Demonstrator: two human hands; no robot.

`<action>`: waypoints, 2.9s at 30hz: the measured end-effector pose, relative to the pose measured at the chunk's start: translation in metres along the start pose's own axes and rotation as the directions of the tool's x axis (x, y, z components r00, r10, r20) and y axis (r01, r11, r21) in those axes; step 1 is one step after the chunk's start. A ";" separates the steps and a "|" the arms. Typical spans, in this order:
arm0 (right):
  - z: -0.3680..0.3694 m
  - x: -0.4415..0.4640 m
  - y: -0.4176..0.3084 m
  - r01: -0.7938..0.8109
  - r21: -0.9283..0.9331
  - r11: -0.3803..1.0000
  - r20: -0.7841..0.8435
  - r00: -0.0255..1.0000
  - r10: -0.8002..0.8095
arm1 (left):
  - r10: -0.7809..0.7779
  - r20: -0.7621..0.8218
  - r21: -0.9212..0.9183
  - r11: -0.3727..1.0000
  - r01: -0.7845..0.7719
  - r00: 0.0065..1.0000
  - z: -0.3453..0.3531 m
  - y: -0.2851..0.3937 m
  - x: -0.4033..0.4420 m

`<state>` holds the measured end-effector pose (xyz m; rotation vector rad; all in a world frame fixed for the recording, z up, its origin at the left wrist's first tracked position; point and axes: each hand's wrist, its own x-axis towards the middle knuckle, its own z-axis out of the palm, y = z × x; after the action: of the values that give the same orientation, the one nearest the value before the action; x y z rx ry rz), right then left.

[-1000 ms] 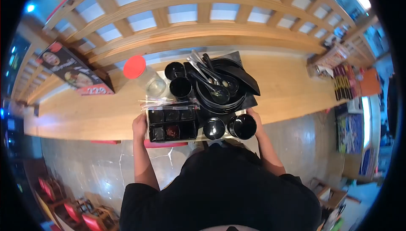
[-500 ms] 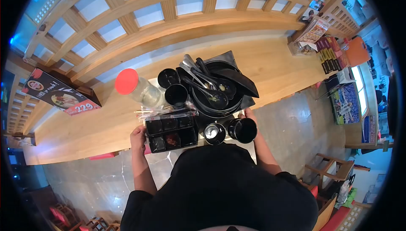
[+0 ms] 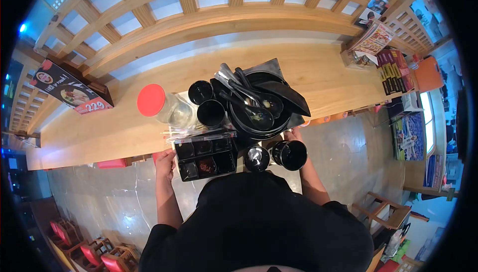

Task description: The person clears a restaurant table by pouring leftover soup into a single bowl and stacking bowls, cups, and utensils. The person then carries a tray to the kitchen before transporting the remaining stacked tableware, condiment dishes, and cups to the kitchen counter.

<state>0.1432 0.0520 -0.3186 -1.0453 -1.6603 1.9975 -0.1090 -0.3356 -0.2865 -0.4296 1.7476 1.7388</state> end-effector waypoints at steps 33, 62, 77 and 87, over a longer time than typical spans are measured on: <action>-0.025 0.026 0.030 0.157 -0.447 0.881 0.081 0.988 -0.135 | -0.034 0.516 -0.185 0.971 0.151 0.856 0.029 -0.010 0.022; -0.006 0.001 -0.007 0.125 -0.496 0.859 0.010 0.990 -0.138 | 0.174 0.356 -0.099 0.984 -0.148 0.918 0.005 -0.050 0.069; -0.016 0.002 0.013 -0.194 -0.382 0.904 -0.137 0.979 0.152 | 0.178 -0.062 0.432 0.892 -0.135 0.982 -0.016 -0.087 0.099; -0.002 -0.012 0.000 -0.063 -0.285 0.957 -0.200 0.980 0.005 | 0.122 0.036 0.155 0.980 -0.127 0.992 0.011 -0.052 0.062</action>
<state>0.1531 0.0453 -0.3148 -1.3334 -1.8714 1.6370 -0.1203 -0.3168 -0.3649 -0.2323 1.9115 1.6675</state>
